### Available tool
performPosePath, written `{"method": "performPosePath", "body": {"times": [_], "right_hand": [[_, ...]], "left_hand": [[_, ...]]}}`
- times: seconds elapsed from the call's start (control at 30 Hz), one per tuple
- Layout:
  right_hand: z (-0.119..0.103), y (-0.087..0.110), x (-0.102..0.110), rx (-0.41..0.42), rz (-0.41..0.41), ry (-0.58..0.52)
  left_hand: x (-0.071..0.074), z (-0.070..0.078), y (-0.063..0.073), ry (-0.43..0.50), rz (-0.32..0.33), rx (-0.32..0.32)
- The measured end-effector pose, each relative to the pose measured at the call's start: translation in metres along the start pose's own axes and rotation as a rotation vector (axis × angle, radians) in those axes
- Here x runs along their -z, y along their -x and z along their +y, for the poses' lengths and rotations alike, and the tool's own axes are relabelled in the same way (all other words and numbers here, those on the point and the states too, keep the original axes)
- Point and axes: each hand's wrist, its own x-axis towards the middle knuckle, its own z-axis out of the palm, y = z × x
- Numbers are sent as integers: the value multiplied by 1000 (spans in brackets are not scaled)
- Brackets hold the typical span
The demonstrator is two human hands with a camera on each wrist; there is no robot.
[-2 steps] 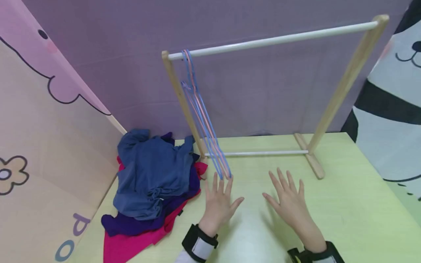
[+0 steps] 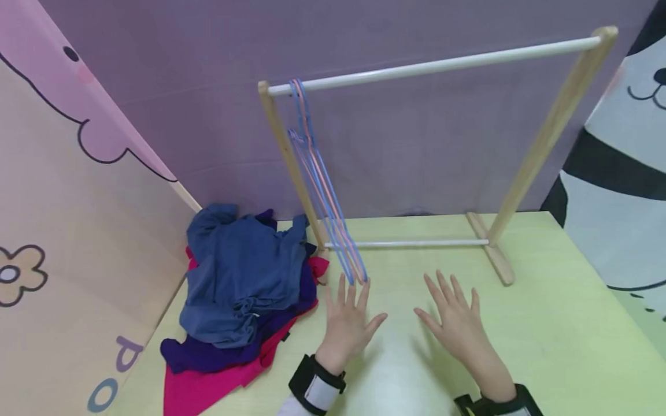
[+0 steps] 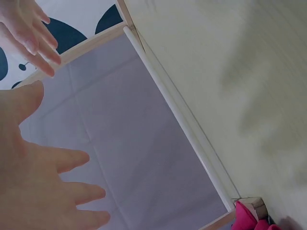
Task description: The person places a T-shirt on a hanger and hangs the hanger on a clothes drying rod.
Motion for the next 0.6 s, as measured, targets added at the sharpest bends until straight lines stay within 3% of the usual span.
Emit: {"method": "performPosePath", "body": {"times": [0.13,0.27,0.4,0.6], "right_hand": [[-1,1,0,30,22,-26],[1,1,4,83,71,-120],[6,3,12,67,6,-198],[15,13,22,-2,-109,-206]], "left_hand": [[-2,0,0,-32,5,-22],[4,-10,-2,-63,-41,-53],[15,-38,1,10,-38,-61],[22,-94,24,57,95,-50]]}}
